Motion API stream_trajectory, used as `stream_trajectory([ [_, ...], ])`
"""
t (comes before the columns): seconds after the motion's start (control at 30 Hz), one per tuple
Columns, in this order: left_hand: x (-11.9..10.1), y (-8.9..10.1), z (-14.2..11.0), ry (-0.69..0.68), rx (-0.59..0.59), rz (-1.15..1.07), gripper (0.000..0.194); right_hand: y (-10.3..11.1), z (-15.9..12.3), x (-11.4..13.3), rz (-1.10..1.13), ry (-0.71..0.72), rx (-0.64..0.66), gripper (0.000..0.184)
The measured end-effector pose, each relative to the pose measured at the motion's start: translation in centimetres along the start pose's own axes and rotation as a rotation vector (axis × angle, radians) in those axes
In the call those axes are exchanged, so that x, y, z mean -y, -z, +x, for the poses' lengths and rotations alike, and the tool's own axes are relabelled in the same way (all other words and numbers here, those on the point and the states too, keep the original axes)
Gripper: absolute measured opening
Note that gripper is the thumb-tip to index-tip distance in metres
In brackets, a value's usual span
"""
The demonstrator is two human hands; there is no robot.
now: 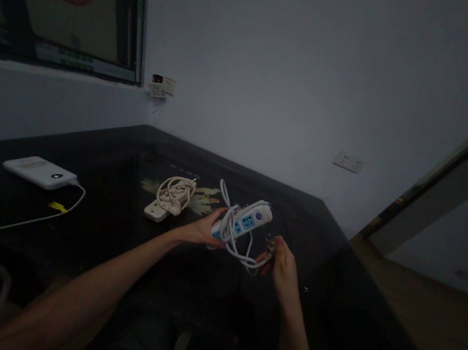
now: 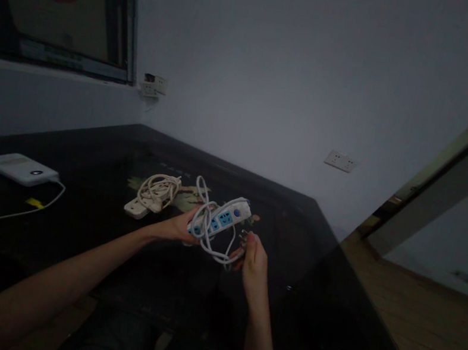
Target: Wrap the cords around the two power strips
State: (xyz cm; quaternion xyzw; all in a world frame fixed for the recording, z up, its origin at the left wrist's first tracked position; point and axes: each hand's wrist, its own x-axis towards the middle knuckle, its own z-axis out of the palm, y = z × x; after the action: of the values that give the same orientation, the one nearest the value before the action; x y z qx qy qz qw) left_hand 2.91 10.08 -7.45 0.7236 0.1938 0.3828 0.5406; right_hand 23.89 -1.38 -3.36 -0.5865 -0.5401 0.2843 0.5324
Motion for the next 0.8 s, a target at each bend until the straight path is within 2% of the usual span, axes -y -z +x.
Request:
stream_trajectory([
  [0.13, -0.9, -0.5, -0.5, -0.024, 0.12, -0.099, 0.104, -0.6, 0.5, 0.4, -0.049, -0.011, 0.132, 0.05],
  [0.27, -1.6, -0.3, -0.6, -0.037, 0.158, -0.126, 0.104, -0.8, 1.1, 1.0, -0.133, 0.019, 0.133, 0.047],
  [0.4, -1.2, -0.5, -0.4, 0.007, 0.093, -0.168, 0.094, -1.5, 1.4, 1.8, -0.169, 0.084, 0.085, 0.046],
  [0.6, 0.0, -1.6, -0.3, 0.097, 0.019, -0.263, 0.087, -3.8, 1.6, 2.7, -0.216, 0.181, -0.023, 0.04],
  [0.8, -0.6, -1.9, -0.3, 0.107, -0.107, -0.216, 0.069, -5.3, 2.2, 2.1, -0.247, 0.205, -0.031, 0.041],
])
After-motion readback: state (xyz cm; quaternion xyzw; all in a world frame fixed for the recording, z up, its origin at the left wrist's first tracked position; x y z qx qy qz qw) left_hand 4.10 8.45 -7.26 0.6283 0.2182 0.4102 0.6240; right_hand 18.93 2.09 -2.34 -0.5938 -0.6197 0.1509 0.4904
